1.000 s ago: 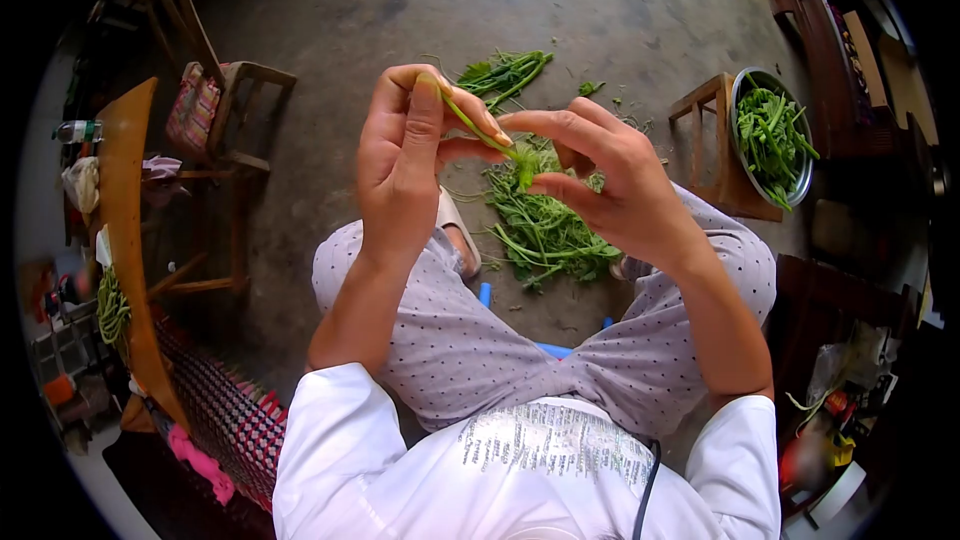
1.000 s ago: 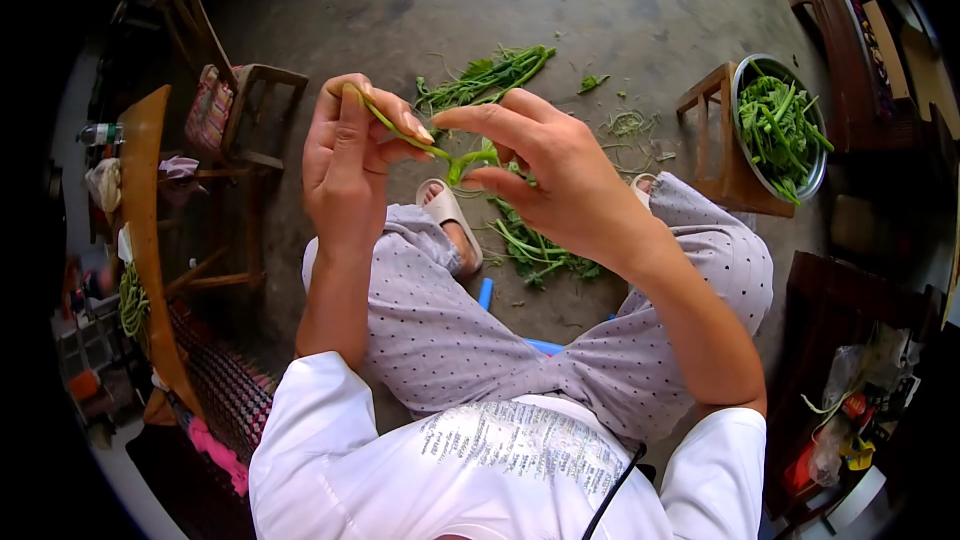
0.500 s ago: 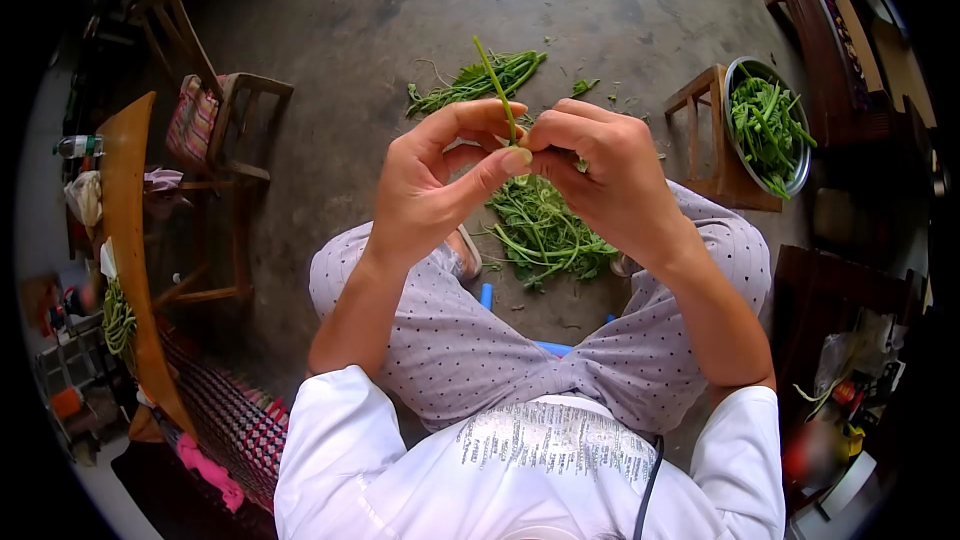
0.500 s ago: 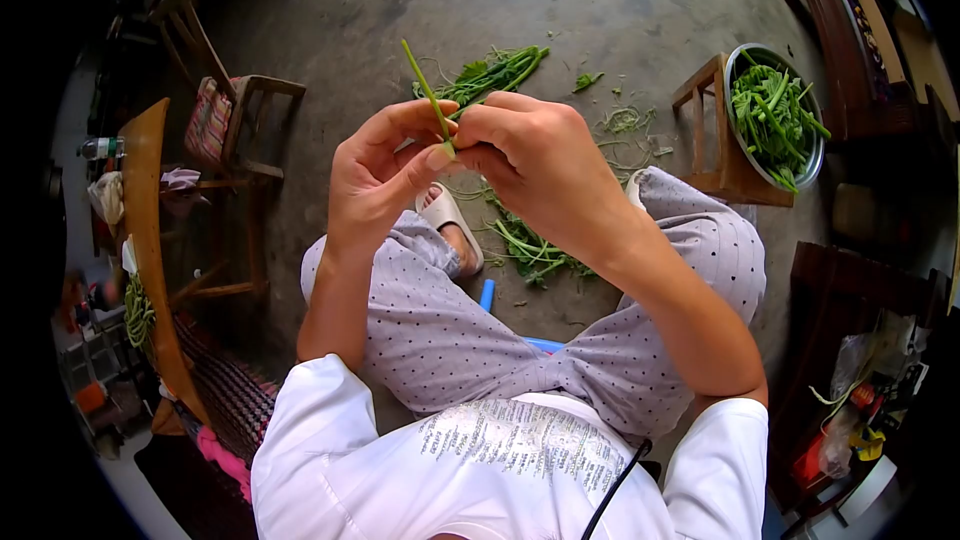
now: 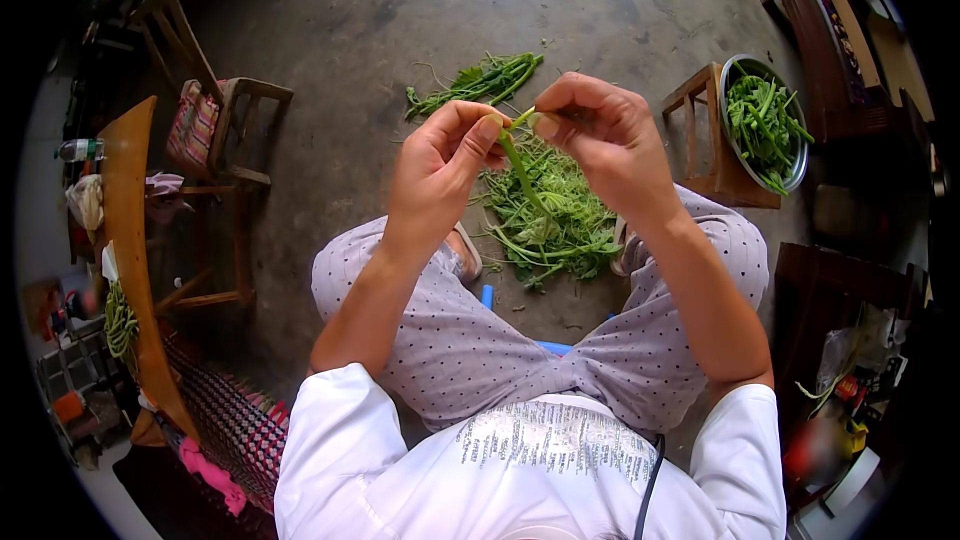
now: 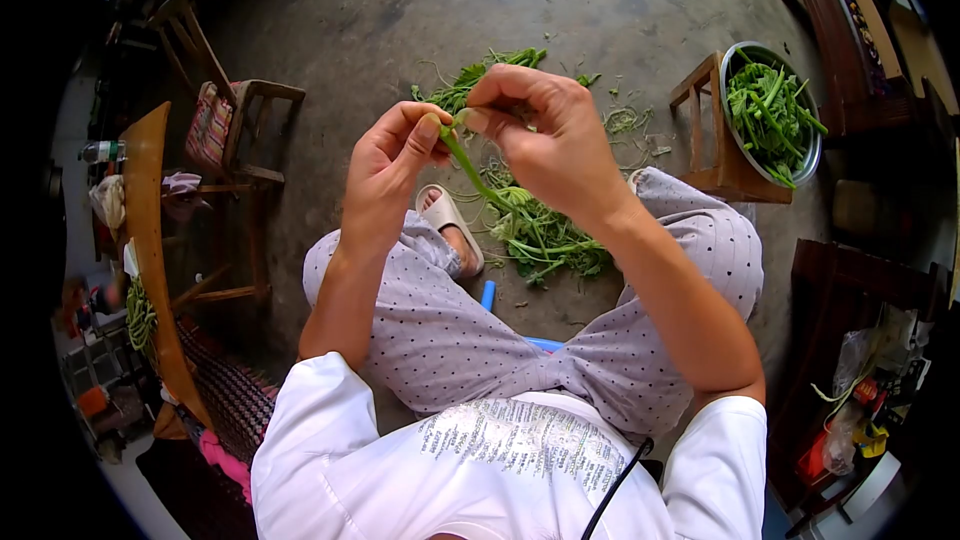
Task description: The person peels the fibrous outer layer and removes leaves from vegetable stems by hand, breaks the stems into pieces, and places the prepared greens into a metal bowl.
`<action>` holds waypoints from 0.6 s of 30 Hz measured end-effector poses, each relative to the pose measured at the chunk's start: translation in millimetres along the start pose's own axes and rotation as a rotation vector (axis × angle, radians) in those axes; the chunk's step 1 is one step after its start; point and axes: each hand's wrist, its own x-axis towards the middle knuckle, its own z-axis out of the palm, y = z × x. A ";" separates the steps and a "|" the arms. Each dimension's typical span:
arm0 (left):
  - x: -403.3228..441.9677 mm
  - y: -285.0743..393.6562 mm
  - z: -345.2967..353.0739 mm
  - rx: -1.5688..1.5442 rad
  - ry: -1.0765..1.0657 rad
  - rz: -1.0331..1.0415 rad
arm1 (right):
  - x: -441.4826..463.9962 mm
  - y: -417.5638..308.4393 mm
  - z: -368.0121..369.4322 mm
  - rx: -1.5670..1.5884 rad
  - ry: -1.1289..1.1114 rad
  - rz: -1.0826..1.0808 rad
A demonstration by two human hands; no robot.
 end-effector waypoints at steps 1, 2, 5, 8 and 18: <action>0.3 -0.1 -0.8 -0.001 0.021 -0.005 | 1.3 -2.6 -4.0 0.084 -0.036 0.036; 0.7 -0.2 -1.8 -0.001 0.042 -0.011 | 2.9 -6.7 -10.9 0.084 -0.038 0.034; 4.5 -0.4 -10.2 -0.060 0.154 -0.013 | 7.2 -20.0 -35.6 0.421 -0.160 0.032; 3.8 7.7 -19.6 -0.110 0.210 0.014 | 9.8 -22.1 -61.9 0.478 -0.104 0.012; 3.8 9.2 -28.6 -0.430 0.226 -0.024 | -9.5 -3.4 -7.8 -0.283 -0.343 0.089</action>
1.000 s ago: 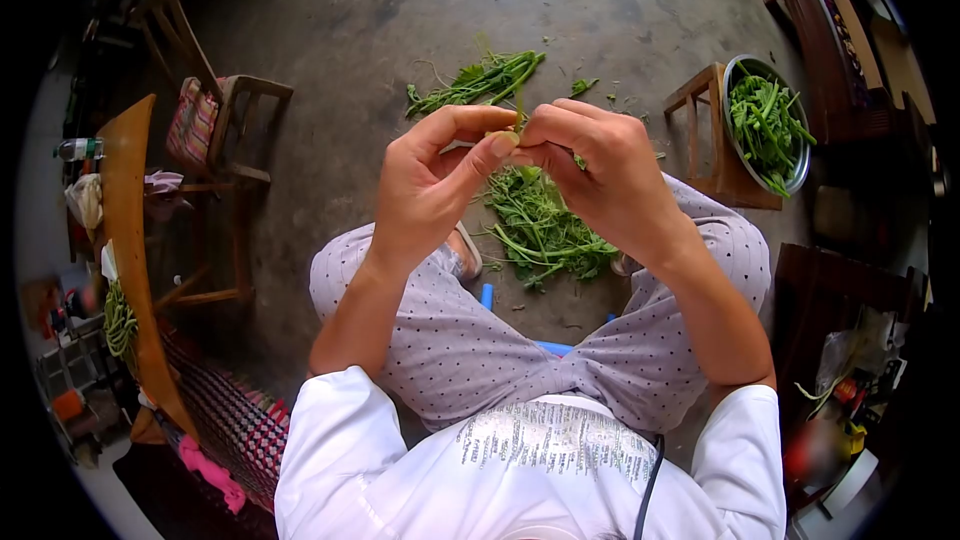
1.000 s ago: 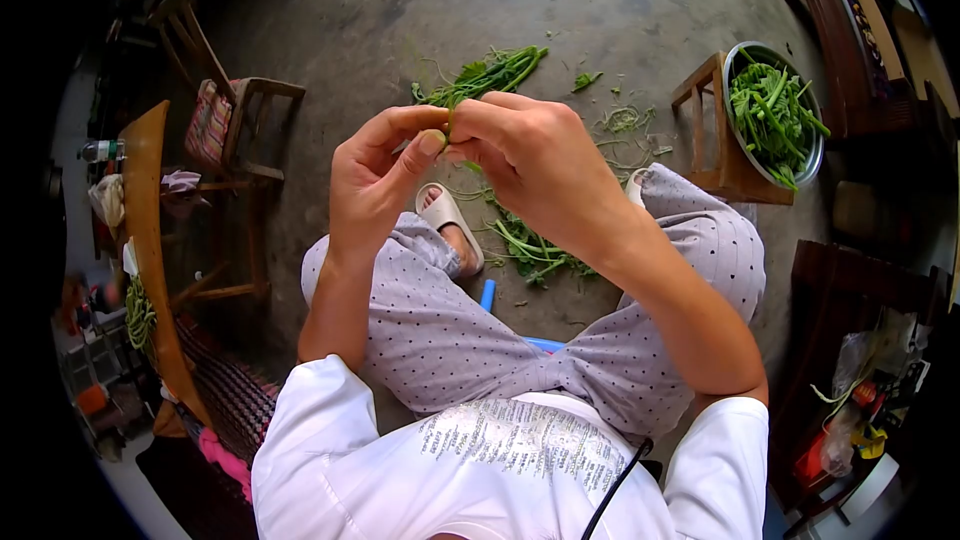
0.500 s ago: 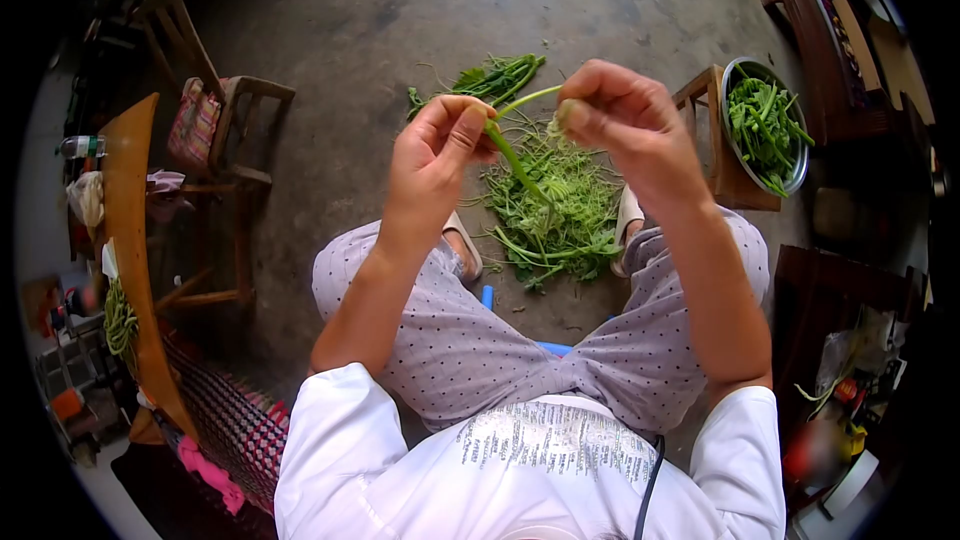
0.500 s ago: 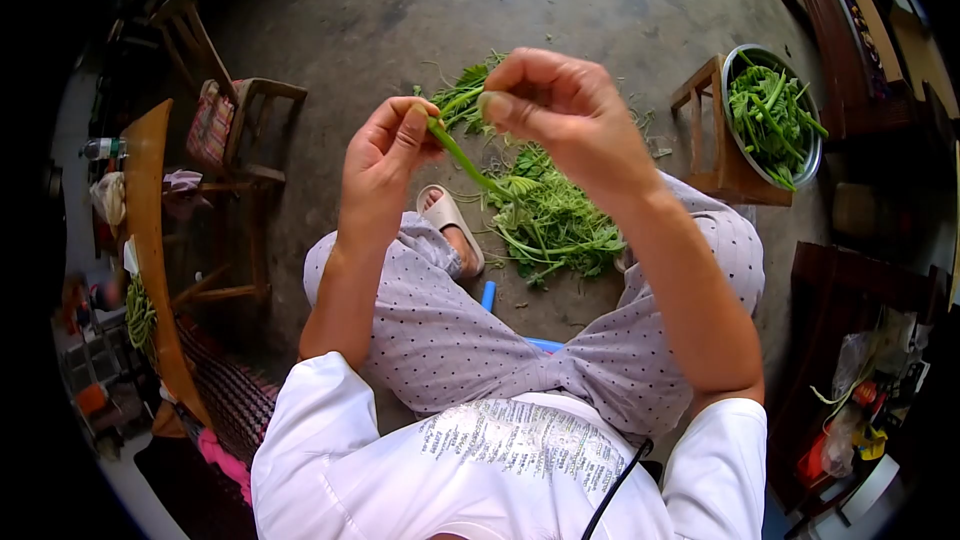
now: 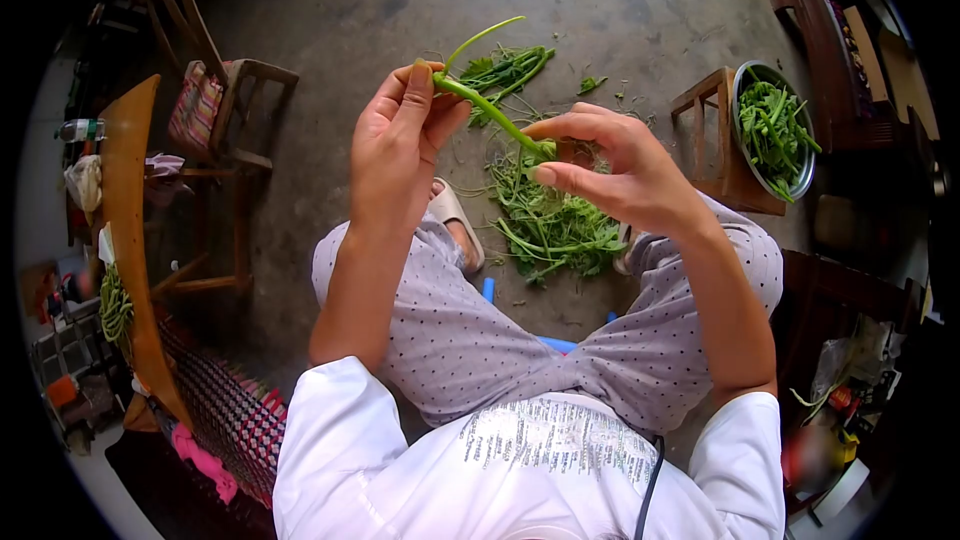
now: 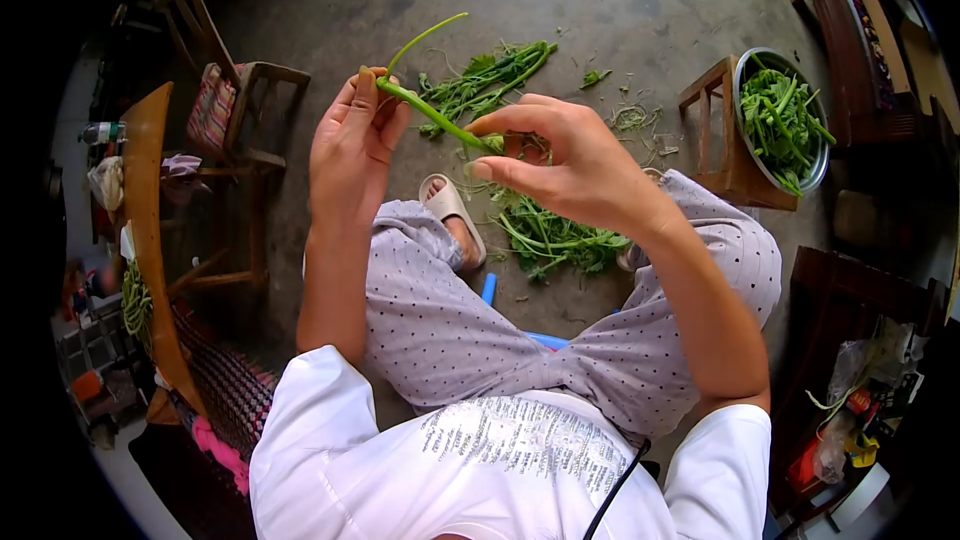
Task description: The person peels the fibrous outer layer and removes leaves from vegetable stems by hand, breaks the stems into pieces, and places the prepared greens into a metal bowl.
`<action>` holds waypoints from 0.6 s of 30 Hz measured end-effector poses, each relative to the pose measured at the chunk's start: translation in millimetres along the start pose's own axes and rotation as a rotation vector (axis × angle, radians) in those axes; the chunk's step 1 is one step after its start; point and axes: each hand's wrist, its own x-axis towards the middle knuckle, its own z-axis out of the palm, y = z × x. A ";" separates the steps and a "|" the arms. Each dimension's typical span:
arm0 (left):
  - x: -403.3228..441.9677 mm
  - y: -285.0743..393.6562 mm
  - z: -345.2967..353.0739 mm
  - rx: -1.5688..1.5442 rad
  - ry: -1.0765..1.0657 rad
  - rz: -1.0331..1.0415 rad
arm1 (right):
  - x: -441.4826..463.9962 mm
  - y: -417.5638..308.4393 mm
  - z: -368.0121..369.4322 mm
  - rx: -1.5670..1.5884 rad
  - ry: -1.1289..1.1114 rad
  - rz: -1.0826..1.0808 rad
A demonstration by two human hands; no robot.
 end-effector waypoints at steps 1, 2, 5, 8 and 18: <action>1.0 -0.5 -1.1 0.000 0.001 -0.001 | 0.3 1.8 3.4 0.114 -0.014 0.034; 2.0 -1.3 -2.9 -0.030 0.020 -0.026 | 1.0 3.1 4.3 0.114 -0.014 0.035; 1.8 0.5 2.1 0.073 0.099 -0.018 | 3.3 6.1 3.9 0.263 0.002 0.083; -1.9 4.1 6.1 0.492 0.125 0.204 | 1.7 9.3 -0.1 0.421 -0.037 0.145; -13.3 4.5 15.9 1.451 -0.282 0.860 | -6.1 9.7 -12.4 0.439 -0.104 0.154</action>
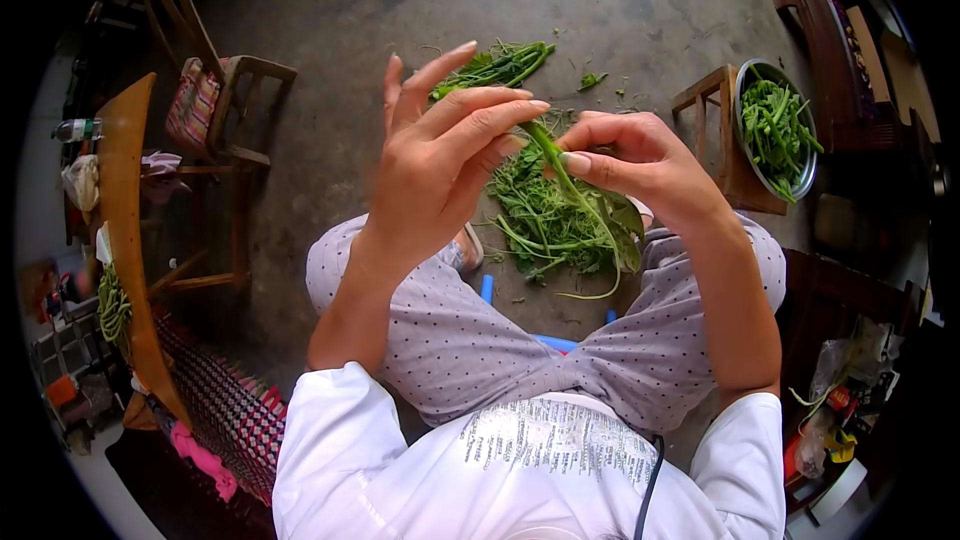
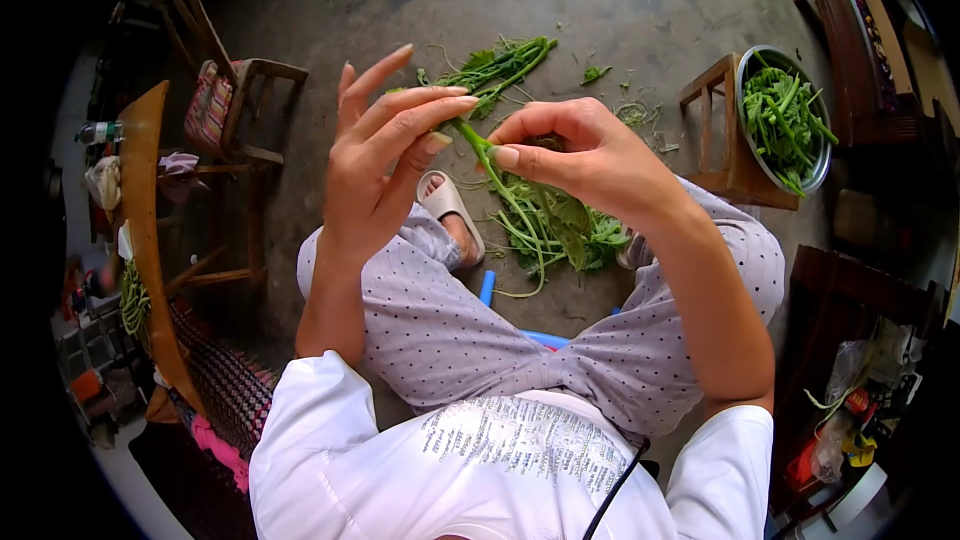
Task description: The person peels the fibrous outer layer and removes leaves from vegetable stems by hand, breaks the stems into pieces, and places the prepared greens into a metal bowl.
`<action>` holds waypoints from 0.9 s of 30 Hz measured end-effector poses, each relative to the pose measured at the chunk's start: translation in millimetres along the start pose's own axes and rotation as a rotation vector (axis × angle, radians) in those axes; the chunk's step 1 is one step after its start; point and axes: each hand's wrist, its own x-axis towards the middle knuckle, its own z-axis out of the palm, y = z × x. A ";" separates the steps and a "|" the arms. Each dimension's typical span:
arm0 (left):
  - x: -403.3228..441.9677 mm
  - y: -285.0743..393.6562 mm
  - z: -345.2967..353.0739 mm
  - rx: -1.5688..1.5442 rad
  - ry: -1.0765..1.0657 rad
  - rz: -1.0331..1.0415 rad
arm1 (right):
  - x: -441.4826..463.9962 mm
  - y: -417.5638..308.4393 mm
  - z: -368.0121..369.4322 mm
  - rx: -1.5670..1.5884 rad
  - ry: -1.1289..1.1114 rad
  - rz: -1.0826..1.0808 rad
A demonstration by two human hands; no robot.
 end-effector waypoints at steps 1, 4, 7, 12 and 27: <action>-1.6 -1.4 2.7 -0.058 -0.016 0.005 | -0.8 -0.7 -0.9 -0.007 0.003 0.016; -2.2 -3.3 6.6 -0.115 0.006 0.038 | -2.3 -4.7 -0.2 -0.118 0.040 -0.019; -2.6 -0.8 6.0 -0.094 -0.025 0.053 | -4.6 -14.5 5.0 -0.352 0.140 -0.114; -4.2 12.4 16.6 -0.044 0.078 -0.082 | -4.3 -16.1 15.6 -0.490 0.288 -0.213; 2.1 12.9 26.5 -1.527 0.089 -0.925 | 4.7 -10.9 36.0 -0.642 0.479 -0.433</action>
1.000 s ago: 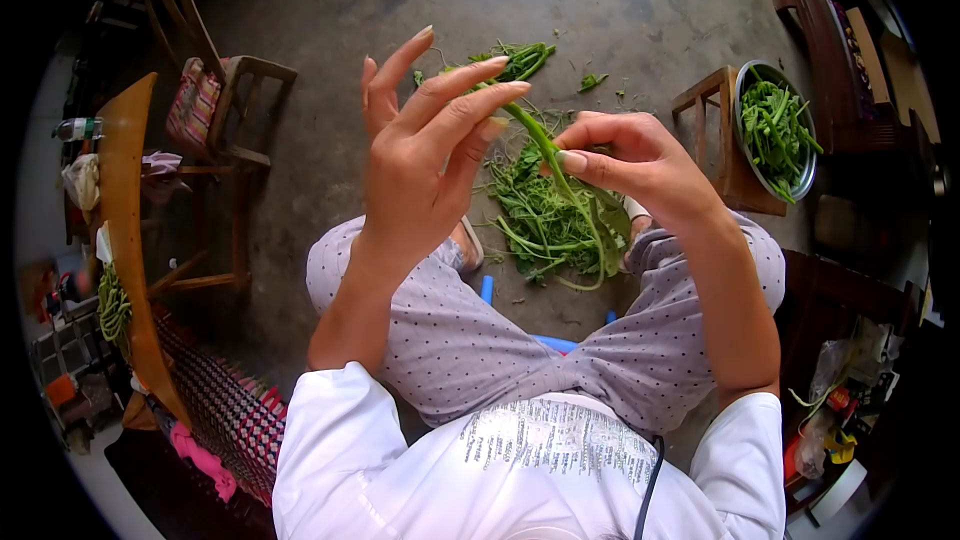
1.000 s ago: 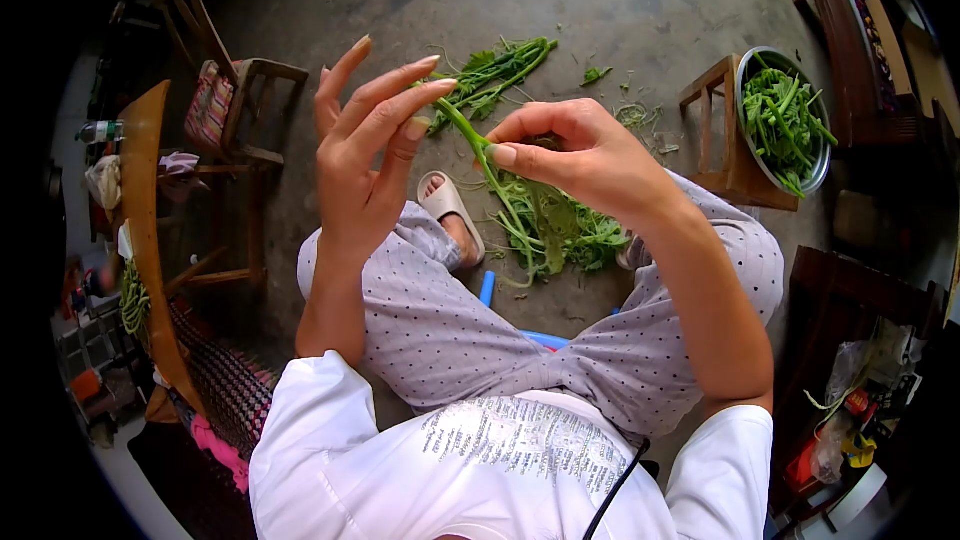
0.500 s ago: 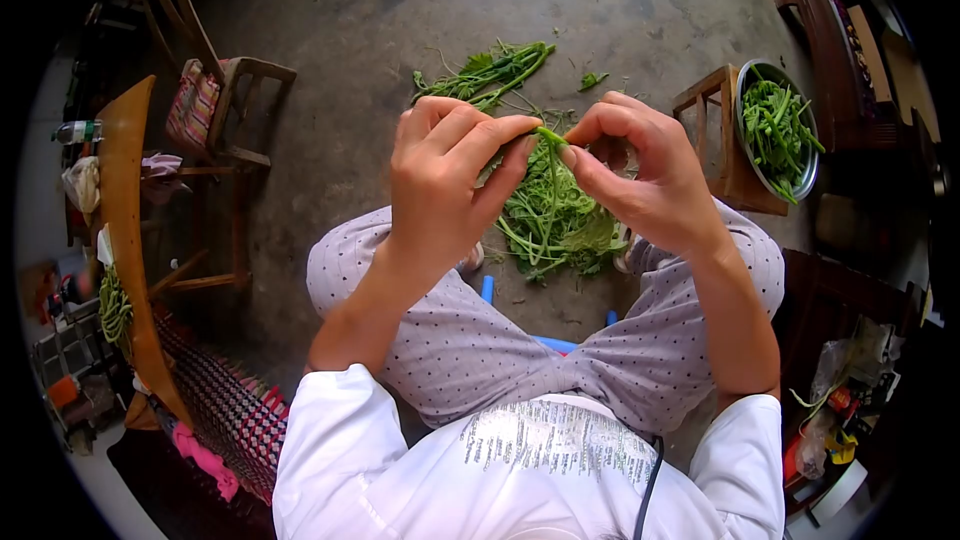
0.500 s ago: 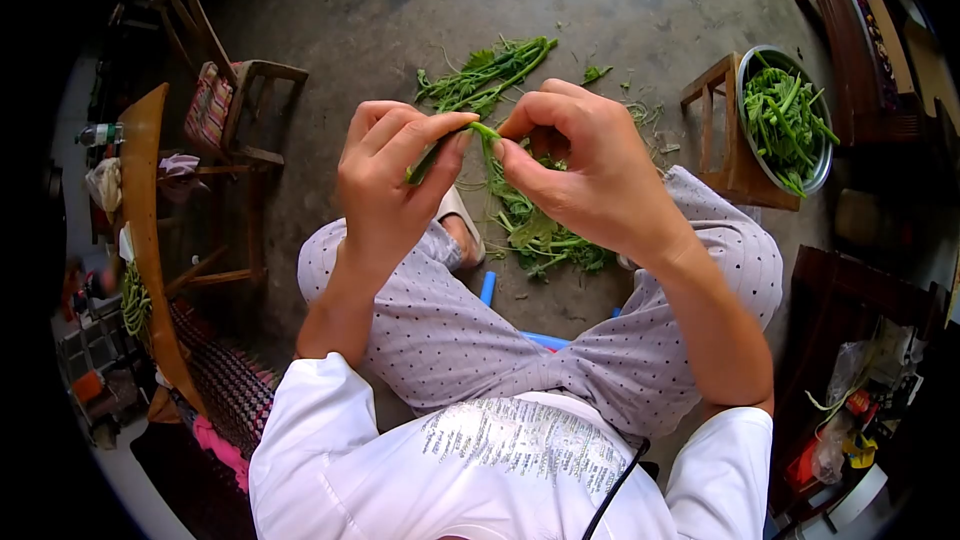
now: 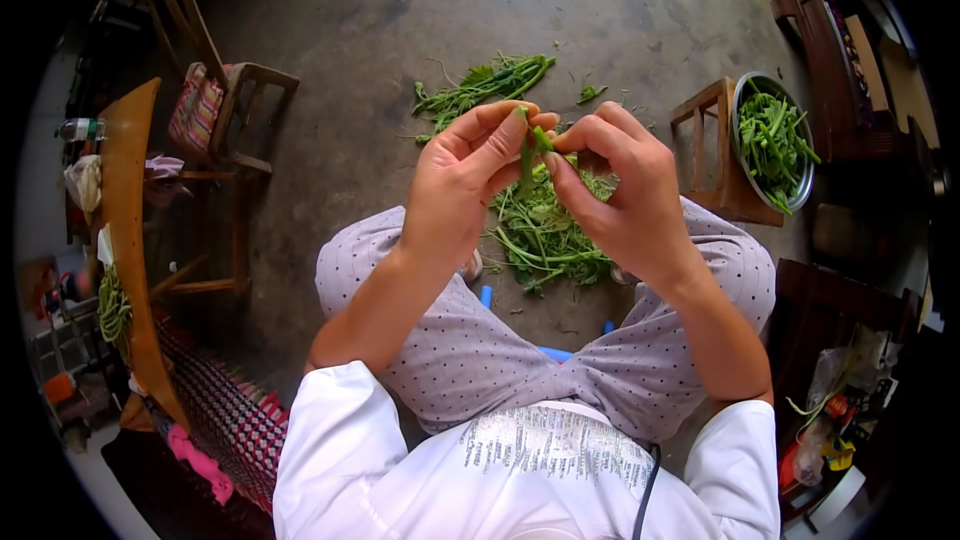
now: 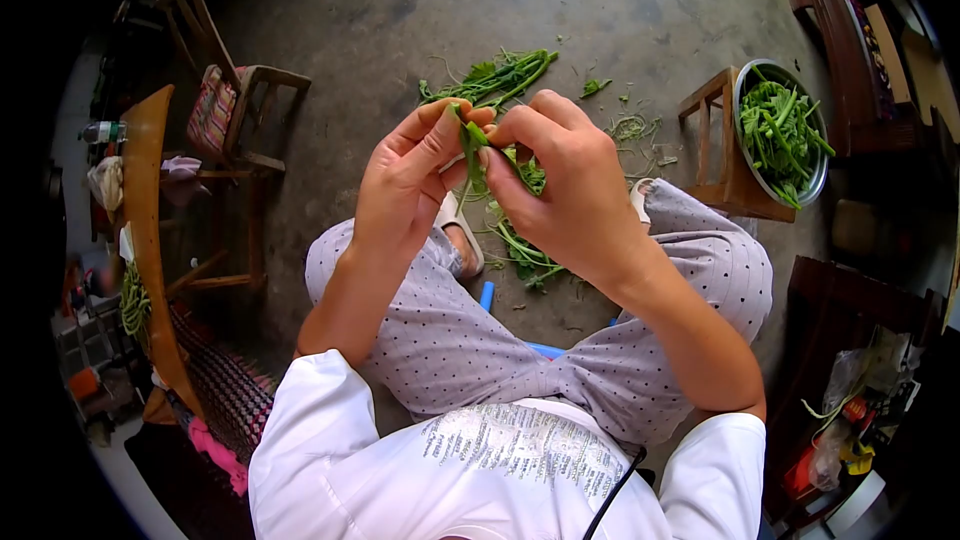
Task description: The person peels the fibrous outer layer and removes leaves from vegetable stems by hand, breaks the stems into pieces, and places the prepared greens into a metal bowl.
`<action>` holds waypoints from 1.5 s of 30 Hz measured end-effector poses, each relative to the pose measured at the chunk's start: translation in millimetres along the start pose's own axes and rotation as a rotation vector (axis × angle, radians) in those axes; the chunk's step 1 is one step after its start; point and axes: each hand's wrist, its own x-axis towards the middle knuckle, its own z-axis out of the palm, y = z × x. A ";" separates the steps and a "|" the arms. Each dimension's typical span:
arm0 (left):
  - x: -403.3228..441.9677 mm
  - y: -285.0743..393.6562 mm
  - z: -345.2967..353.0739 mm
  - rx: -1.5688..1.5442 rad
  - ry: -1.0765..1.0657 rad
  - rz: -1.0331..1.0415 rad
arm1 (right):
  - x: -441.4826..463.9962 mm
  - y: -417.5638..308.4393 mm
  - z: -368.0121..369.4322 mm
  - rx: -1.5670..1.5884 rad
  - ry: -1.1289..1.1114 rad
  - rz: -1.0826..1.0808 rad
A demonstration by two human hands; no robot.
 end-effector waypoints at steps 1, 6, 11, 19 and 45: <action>0.6 1.0 -1.0 -0.094 0.010 -0.063 | -0.7 0.3 1.6 0.006 0.010 -0.014; 16.9 26.1 -43.8 -0.301 0.025 0.126 | -3.2 1.0 1.3 -0.093 -0.062 -0.018; 14.4 69.7 -73.2 0.009 0.438 0.652 | -4.2 0.6 -1.6 -0.097 -0.033 0.004; -12.2 10.7 0.6 0.772 0.055 0.272 | -3.8 2.3 0.5 -0.179 0.092 0.033; -6.7 -7.1 -5.3 0.601 -0.131 0.187 | 6.6 6.8 -16.0 0.203 0.013 0.031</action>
